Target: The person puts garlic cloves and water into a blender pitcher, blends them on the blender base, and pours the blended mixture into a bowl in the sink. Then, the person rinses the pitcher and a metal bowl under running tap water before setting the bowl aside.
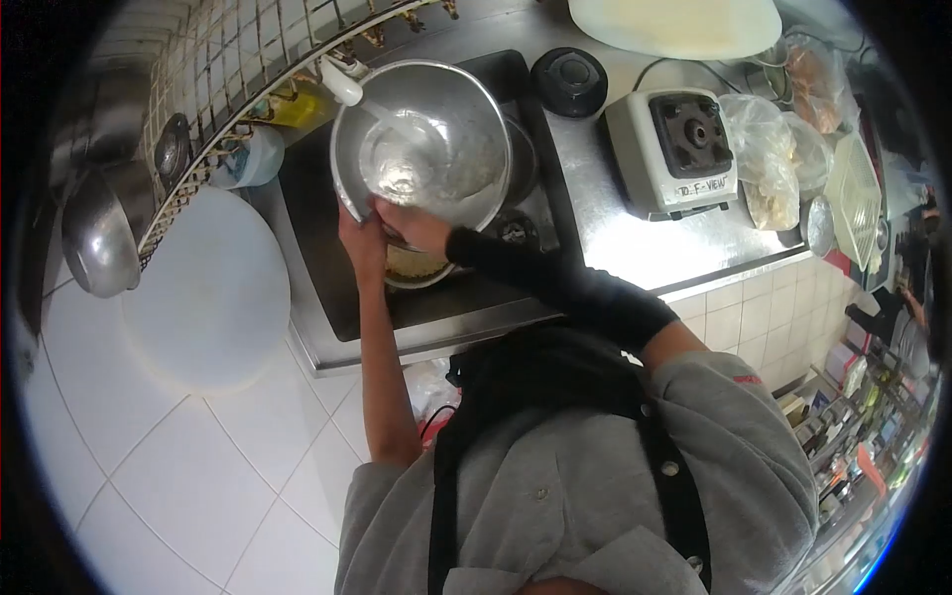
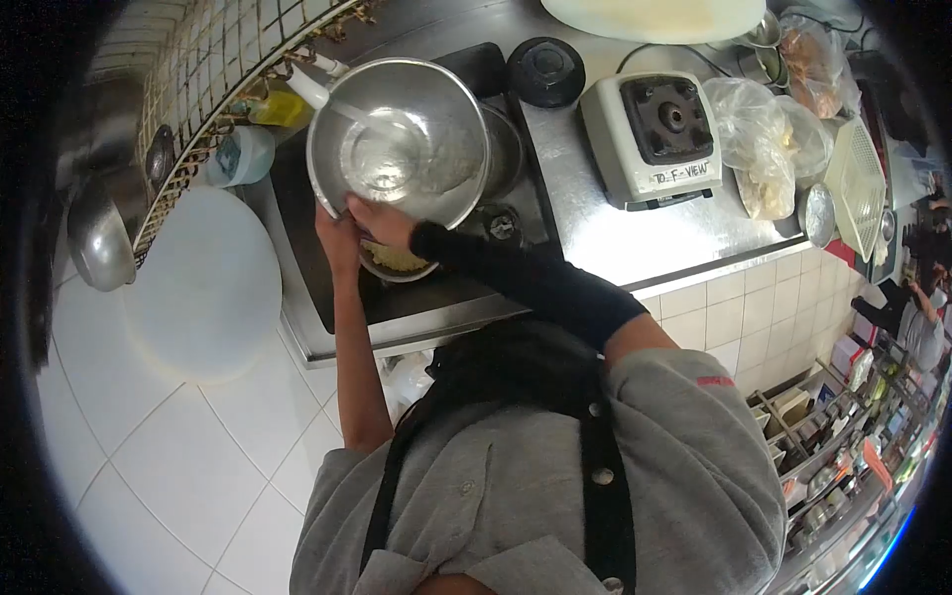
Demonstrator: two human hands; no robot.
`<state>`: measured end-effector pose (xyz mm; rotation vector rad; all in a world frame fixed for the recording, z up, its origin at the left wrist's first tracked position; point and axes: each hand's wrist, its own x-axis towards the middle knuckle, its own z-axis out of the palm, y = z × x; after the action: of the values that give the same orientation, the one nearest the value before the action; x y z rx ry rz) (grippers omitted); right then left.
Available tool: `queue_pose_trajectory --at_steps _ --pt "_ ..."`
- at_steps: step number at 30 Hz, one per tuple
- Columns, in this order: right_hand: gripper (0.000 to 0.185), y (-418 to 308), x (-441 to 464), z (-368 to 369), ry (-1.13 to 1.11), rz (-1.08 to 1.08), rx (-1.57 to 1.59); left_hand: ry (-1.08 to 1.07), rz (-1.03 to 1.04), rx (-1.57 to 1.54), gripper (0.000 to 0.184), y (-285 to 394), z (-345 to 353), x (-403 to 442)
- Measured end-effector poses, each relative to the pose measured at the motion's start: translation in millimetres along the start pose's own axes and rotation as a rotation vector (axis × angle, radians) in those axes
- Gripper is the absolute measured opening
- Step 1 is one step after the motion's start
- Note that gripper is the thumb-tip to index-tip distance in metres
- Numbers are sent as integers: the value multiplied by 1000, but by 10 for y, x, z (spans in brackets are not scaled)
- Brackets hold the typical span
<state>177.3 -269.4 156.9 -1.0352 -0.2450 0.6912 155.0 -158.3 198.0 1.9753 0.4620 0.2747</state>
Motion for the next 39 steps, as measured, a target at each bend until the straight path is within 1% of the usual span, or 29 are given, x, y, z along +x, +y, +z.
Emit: queue_pose_trajectory --at_steps 1,2,4,6,8,9,11,13,14,16,17,19,20,21,23,25,26,27,29,31,32,33,36,38,39 --pt "57 127 -199 -70 -42 64 -242 -10 33 -20 57 9 -42 10" --pt "59 219 -399 -219 -84 128 -484 -4 1 -45 55 -8 -81 11" --pt "55 371 -566 -692 -335 140 -1299 8 -63 -94 52 -36 -146 -20" --pt "54 202 -442 -1148 -544 281 -1604 -1 -67 -138 55 -54 -154 -114" --pt "55 329 -280 -1549 -256 352 -1963 15 -71 -148 57 -213 -124 -173" --pt "58 312 -283 -1740 -30 150 -2041 13 -128 -156 57 -229 -133 -193" --pt "63 183 -288 -1840 353 50 -1879 22 -246 -181 58 -255 -145 -236" --pt "67 -62 -280 -1743 605 258 -1423 5 -368 -272 57 76 -175 -330" --pt "67 -74 -274 -1786 485 403 -1181 -3 -430 -318 57 253 -205 -375" --pt "67 -101 -236 -1897 253 668 -677 -8 -446 -372 55 405 -277 -432" --pt "59 -43 -220 -1860 327 627 -620 -16 -447 -394 55 427 -306 -430" --pt "44 94 -197 -1749 477 538 -496 -43 -551 -366 55 275 -433 -317" --pt "38 141 -115 -1760 320 526 -677 -58 -600 -350 55 174 -523 -217" --pt "32 228 13 -1831 159 507 -855 -97 -704 -296 53 69 -613 -71" --pt "20 237 323 -1842 163 581 -742 -170 -904 -193 49 -112 -783 350" --pt "11 238 724 -1749 471 748 -142 -224 -901 -170 47 -164 -907 786" --pt "13 264 953 -1731 355 726 -261 -253 -900 -160 47 -178 -953 992" --pt "21 526 1225 -1854 242 703 -379 -244 -853 -106 47 -184 -998 1180" --pt "23 874 1655 -2055 175 739 -365 -231 -764 2 47 -159 -1041 1488" --pt "8 1043 1888 -2187 268 855 -96 -264 -784 71 48 151 -1085 1696" --pt "8 1057 1862 -2195 195 834 -172 -285 -796 108 48 318 -1106 1766" --pt "9 1069 1788 -2178 124 810 -246 -350 -726 154 58 422 -1123 1756" --pt "12 1073 1474 -2039 -91 724 -469 -325 -787 279 54 480 -1066 1725" --pt "15 928 1172 -1813 27 732 -332 -328 -755 224 51 454 -1063 1573" --pt "16 578 954 -1587 222 764 -119 -332 -745 197 50 424 -1074 1465"
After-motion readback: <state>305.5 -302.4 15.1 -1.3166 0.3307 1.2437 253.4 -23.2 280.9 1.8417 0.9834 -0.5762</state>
